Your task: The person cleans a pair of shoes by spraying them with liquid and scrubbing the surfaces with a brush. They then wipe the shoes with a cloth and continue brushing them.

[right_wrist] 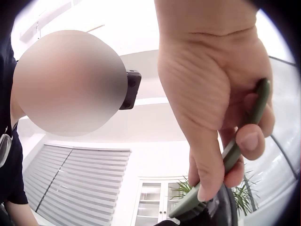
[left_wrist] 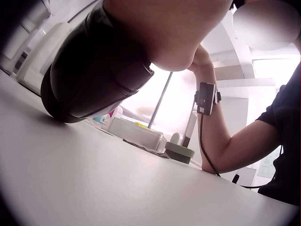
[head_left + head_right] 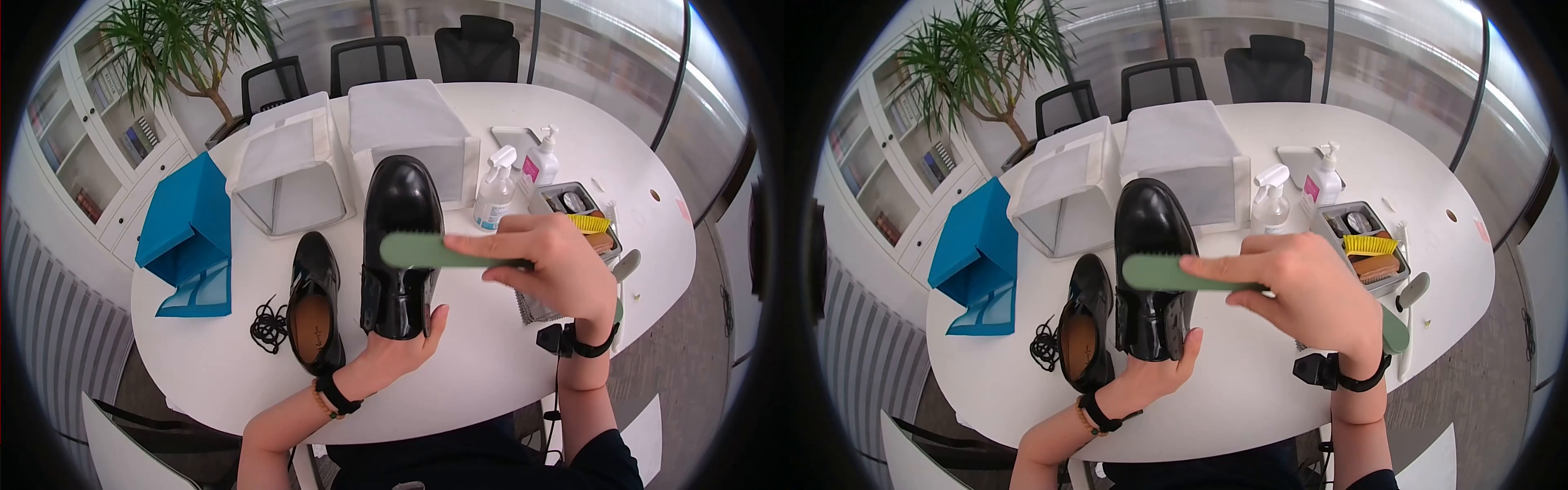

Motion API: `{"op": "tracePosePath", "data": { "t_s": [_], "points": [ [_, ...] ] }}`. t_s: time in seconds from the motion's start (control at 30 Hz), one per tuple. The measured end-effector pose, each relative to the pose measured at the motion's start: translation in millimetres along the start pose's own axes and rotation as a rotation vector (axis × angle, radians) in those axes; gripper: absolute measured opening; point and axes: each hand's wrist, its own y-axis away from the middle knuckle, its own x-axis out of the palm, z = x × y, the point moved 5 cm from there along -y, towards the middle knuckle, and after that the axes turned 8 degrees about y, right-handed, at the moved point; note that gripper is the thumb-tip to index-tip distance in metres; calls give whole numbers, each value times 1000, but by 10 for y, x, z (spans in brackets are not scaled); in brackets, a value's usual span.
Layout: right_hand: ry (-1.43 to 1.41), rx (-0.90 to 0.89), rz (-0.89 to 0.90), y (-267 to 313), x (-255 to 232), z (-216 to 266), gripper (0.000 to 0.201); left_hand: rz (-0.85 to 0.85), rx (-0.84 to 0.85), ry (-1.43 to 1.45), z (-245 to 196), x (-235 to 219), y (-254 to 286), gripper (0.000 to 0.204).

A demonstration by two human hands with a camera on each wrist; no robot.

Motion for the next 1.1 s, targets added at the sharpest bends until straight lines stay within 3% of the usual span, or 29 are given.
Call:
{"op": "tracePosePath", "data": {
  "t_s": [0.07, 0.1, 0.17, 0.3, 0.37, 0.43, 0.5, 0.57, 0.67, 0.7, 0.93, 1.0, 1.1],
  "points": [
    [6, -21, 168, 17, 61, 23, 61, -14, 12, 3, 4, 1, -5, 25],
    [6, -19, 168, 10, 63, 35, 61, -25, 34, -9, -6, -4, -12, 25],
    [96, 60, -34, -25, -25, 26, 61, -36, 55, -21, -22, -12, -9, 25],
    [52, 91, -130, 3, -74, -12, 61, 4, -4, -7, -20, -8, -7, 23],
    [-16, -54, 173, 42, 57, 1, 60, 7, -22, 2, -14, -10, -10, 23],
    [8, -48, 168, 20, 58, 32, 60, -1, 1, -3, -15, -11, -8, 22],
    [59, 62, -107, -23, -44, 12, 61, 12, -4, -5, -4, 2, 10, 23],
    [19, 114, -172, -38, -73, -25, 62, 24, -9, -8, -5, 16, 6, 23],
    [-30, -57, 121, -10, 56, -17, 61, -46, 23, -6, -12, -6, -15, 23],
    [-31, -56, 120, -14, 52, -12, 61, -42, 31, -4, 4, 3, -5, 23],
    [-40, 92, -173, -62, -48, -103, 64, -11, 11, -14, -27, -18, -22, 24],
    [-85, -57, 135, -34, 76, -94, 64, 3, -21, 18, -3, -6, -2, 24],
    [9, -31, 85, -56, 24, -57, 64, 10, -21, 19, -6, -15, -9, 24]
  ]
}}
